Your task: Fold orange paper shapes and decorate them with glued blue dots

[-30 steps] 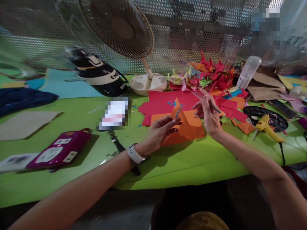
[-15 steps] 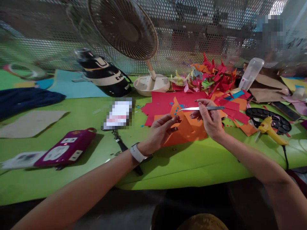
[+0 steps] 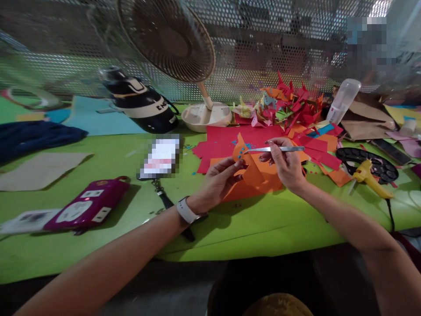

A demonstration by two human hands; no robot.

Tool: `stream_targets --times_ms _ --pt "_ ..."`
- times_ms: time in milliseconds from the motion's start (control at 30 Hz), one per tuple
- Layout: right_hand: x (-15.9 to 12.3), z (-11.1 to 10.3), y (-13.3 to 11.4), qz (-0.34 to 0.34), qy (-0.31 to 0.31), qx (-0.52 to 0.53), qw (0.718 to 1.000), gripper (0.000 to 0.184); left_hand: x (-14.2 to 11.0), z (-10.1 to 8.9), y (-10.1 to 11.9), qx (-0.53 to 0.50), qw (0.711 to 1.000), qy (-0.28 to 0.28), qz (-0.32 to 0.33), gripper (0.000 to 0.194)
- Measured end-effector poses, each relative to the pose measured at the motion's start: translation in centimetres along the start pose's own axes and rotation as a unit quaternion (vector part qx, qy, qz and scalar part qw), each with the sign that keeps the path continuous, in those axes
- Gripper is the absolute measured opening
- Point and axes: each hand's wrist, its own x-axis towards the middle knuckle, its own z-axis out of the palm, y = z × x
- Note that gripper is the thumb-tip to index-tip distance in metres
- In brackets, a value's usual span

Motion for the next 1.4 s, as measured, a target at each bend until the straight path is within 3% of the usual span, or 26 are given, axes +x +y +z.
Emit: stream_targets --times_ms 1000,1400 --pt "0.0 0.01 -0.47 -0.036 -0.003 -0.008 0.999 0.034 0.01 -0.24 -0.08 -0.006 1.0 0.012 -0.016 0.012" --pt "-0.15 0.04 -0.06 -0.061 -0.027 -0.016 0.998 0.033 0.21 -0.19 0.04 -0.034 0.999 0.02 -0.013 0.022"
